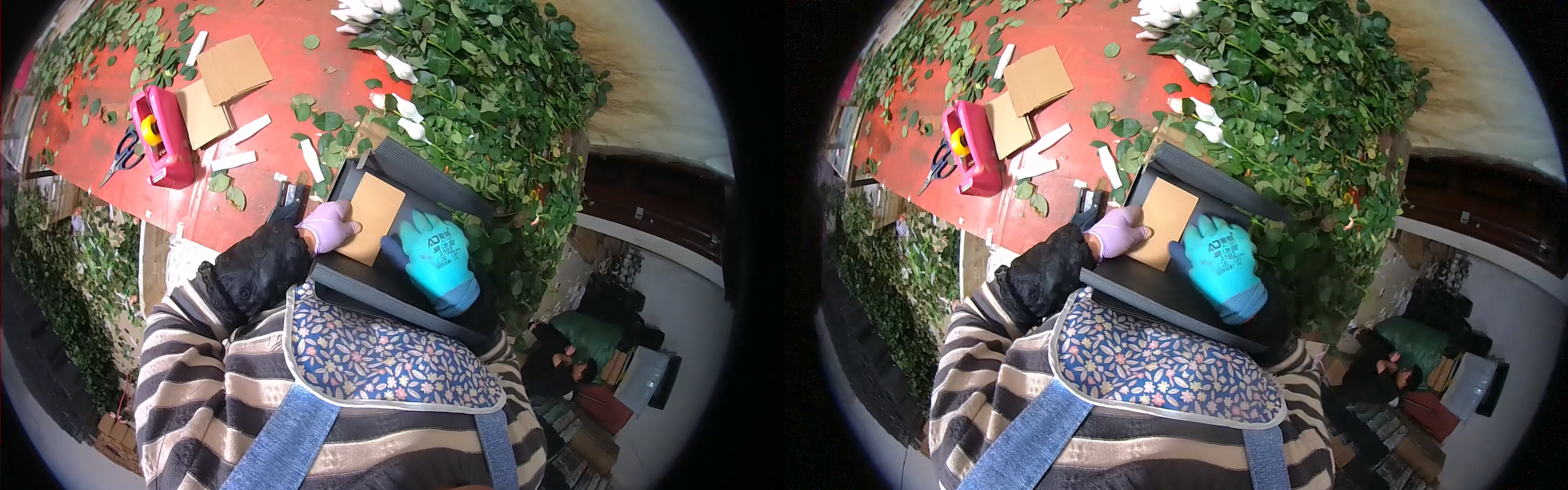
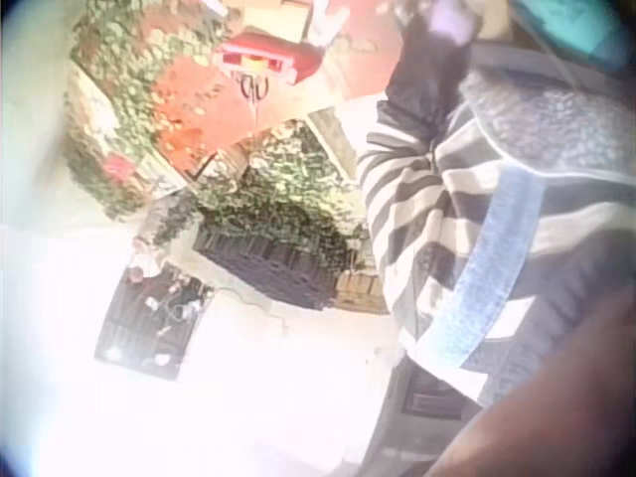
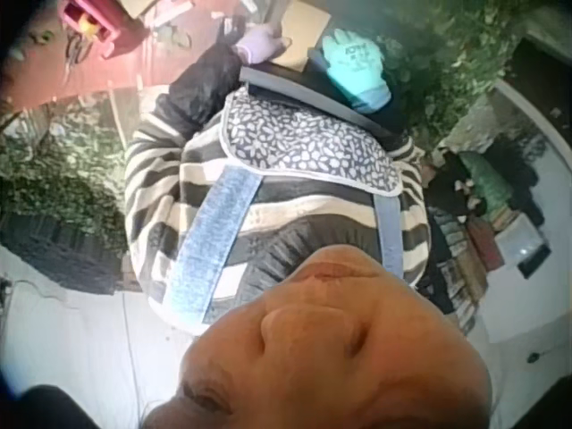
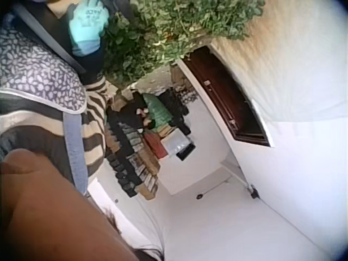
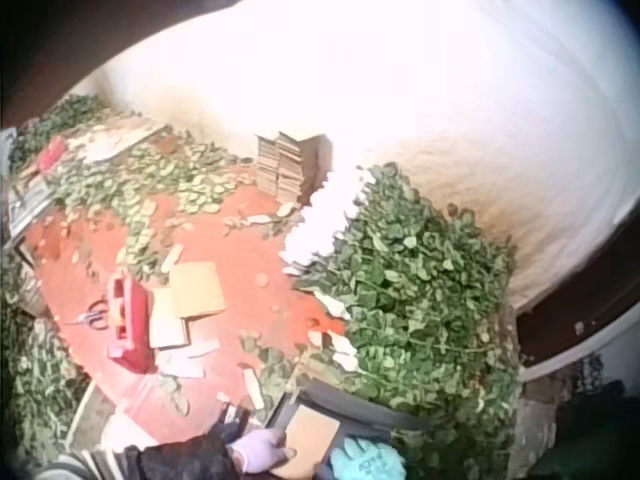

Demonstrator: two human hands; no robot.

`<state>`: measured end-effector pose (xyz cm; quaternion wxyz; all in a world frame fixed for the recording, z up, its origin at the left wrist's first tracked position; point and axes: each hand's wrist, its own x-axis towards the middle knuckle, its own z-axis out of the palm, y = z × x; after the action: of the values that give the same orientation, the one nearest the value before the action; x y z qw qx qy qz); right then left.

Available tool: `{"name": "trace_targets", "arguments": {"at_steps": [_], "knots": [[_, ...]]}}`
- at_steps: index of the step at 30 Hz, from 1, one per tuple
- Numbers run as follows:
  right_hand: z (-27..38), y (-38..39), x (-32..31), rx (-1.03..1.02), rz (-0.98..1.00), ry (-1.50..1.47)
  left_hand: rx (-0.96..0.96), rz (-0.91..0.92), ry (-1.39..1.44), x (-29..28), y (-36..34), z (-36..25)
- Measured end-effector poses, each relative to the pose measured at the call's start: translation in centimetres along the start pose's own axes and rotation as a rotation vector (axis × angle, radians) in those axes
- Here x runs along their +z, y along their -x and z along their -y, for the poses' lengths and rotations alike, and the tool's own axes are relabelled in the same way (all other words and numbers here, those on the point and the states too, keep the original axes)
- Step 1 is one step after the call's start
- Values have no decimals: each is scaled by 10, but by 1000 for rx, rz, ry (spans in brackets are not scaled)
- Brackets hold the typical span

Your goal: The person arranges roses by trimming the stems, placing them into a protective black sleeve, and securing them with tape.

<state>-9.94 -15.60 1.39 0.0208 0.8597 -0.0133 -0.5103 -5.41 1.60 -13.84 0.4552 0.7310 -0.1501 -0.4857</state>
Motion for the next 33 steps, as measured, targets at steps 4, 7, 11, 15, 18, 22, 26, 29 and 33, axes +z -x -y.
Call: {"name": "trace_targets", "arguments": {"at_steps": [4, 7, 11, 15, 18, 22, 26, 29, 33], "knots": [[-6, -24, 30, -333, -776, 191, 87, -68, -80, -2, 5, -11], [-12, -48, 48, -359, -735, 140, 7, -69, -277, -8, 14, -28], [-9, -50, 50, -356, -748, 119, 44, -57, -659, -23, 26, -48], [-7, -56, 61, -302, -767, 126, 308, -218, -753, -14, 14, -47], [-20, -62, 66, -301, -819, 176, 426, -281, -878, -10, 8, -55], [-30, -30, 52, -476, -849, -297, 472, -245, -1061, -7, -8, -50], [-32, 6, 60, -677, -309, -706, 507, -210, -1142, -5, -19, -47], [-27, 6, 78, -601, -523, -351, 422, -154, -1186, 0, -29, -48], [-7, -21, 109, -380, -901, 140, 590, -312, -1329, -9, -38, -36]]}}
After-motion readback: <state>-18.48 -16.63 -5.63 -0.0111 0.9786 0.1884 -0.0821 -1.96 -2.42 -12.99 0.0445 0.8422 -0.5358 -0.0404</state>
